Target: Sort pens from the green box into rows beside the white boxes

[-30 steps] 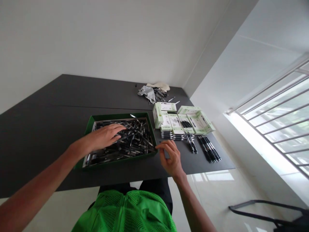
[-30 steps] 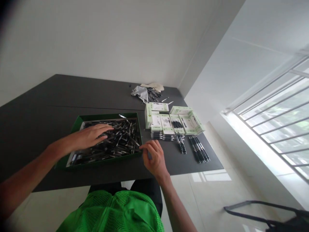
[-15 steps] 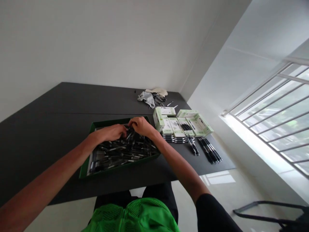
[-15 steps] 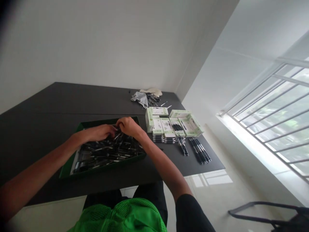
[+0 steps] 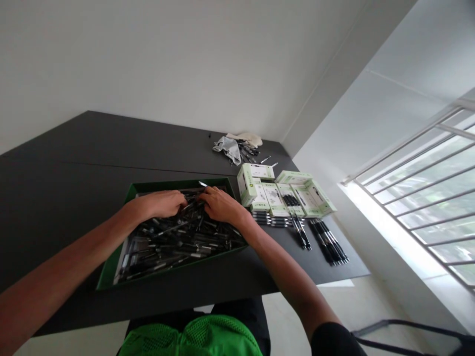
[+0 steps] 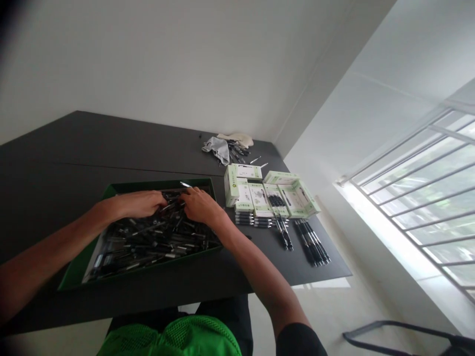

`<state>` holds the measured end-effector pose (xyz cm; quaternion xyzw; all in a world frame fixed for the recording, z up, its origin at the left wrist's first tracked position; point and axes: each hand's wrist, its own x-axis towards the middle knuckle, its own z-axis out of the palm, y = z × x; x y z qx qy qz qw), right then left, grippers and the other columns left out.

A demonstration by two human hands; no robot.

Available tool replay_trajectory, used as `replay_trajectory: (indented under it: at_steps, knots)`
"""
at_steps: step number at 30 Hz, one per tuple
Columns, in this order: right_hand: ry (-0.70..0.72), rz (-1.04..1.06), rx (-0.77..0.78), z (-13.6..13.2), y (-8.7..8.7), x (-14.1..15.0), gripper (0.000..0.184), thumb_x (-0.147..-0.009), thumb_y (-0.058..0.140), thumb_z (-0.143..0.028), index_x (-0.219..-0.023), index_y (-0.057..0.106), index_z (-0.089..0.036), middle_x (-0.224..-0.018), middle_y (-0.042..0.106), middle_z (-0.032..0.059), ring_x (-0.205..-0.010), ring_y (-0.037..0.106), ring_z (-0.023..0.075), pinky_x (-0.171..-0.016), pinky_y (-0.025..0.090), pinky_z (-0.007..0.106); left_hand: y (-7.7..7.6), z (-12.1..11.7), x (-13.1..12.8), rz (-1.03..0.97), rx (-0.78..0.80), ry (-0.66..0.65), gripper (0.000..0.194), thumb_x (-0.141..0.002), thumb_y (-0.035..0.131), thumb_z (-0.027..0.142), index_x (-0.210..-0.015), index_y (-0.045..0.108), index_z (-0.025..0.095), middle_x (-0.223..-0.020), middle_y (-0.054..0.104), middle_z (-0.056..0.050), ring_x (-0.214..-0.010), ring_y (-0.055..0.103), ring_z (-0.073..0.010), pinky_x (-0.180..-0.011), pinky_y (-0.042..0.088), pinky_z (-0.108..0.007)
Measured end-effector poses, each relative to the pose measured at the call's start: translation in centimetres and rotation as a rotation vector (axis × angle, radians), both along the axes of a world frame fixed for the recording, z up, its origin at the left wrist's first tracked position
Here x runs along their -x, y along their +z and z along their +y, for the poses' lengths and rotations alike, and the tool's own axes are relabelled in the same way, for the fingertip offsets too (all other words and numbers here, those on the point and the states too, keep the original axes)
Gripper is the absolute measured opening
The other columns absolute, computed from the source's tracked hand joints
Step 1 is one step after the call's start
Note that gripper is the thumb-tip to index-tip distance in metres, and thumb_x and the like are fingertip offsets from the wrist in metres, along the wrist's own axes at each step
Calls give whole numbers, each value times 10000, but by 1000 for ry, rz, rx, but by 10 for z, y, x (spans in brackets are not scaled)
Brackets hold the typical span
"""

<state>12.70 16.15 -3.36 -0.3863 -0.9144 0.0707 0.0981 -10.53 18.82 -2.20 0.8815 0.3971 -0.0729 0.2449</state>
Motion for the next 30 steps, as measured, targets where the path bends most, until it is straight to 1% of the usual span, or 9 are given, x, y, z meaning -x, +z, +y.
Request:
replay_trajectory:
  at_steps: [3, 5, 6, 9, 13, 16, 21, 26, 30]
  knots:
    - [20, -22, -72, -3, 4, 2, 410, -968, 605, -108, -1365, 706, -132, -1360, 677, 183, -1214, 618, 315, -1044, 523, 472, 0, -2, -2, 17, -11, 9, 365, -855, 519, 111, -923, 848, 253, -906, 838, -57, -781, 745, -221, -721, 513, -284]
    - [78, -43, -58, -4, 4, 4, 405, -966, 614, -109, -1353, 718, -171, -1445, 666, 145, -1305, 578, 312, -1102, 478, 475, 0, -3, -2, 36, -33, 25, 338, -886, 523, 134, -948, 833, 252, -934, 834, -60, -804, 748, -228, -714, 504, -289]
    - [100, -64, -36, -5, 5, 4, 392, -967, 610, -105, -1332, 730, -182, -1450, 676, 126, -1328, 570, 302, -1123, 455, 468, 1, -4, -3, 51, -49, 39, 330, -900, 517, 140, -955, 824, 250, -951, 831, -63, -822, 752, -233, -706, 497, -293]
    - [107, -149, 15, -6, 8, 6, 313, -990, 569, -99, -1219, 771, -167, -1304, 757, 115, -1275, 612, 276, -1109, 434, 435, 5, -6, -4, 109, -115, 98, 328, -910, 500, 123, -963, 797, 251, -977, 817, -70, -870, 763, -248, -689, 472, -301]
    - [65, -233, 8, -8, 19, 8, 260, -1025, 530, -135, -1054, 788, -127, -1164, 793, 136, -1176, 663, 283, -1045, 447, 410, 12, -3, -5, 158, -229, 181, 317, -935, 460, 124, -965, 753, 240, -939, 788, -88, -868, 753, -269, -697, 454, -325]
    - [2, -259, 20, -10, 24, 10, 272, -1021, 524, -131, -1059, 793, -118, -1150, 801, 156, -1158, 693, 279, -1035, 453, 384, 12, -2, -4, 159, -255, 206, 311, -973, 430, 137, -1033, 716, 245, -954, 787, -80, -882, 752, -265, -699, 446, -324]
    - [-51, -266, 41, -12, 26, 12, 293, -1019, 514, -130, -1082, 799, -106, -1180, 802, 175, -1147, 729, 288, -1024, 480, 369, 9, -3, -4, 163, -212, 212, 323, -996, 433, 140, -1150, 696, 247, -1029, 803, -80, -895, 768, -247, -710, 465, -314]
    - [-65, -276, 42, -11, 24, 12, 288, -1010, 526, -135, -1033, 812, -108, -1140, 815, 172, -1123, 753, 293, -1028, 491, 361, 7, -5, -4, 234, -193, 216, 343, -987, 453, 140, -1139, 747, 227, -1087, 813, -118, -962, 787, -298, -735, 499, -343]
    - [-60, -289, 49, -10, 22, 11, 303, -1016, 519, -141, -1035, 819, -110, -1129, 818, 174, -1123, 757, 295, -1038, 495, 370, 8, -6, -5, 287, -206, 225, 372, -1014, 461, 184, -1199, 781, 222, -1146, 816, -151, -1020, 793, -342, -780, 540, -383]
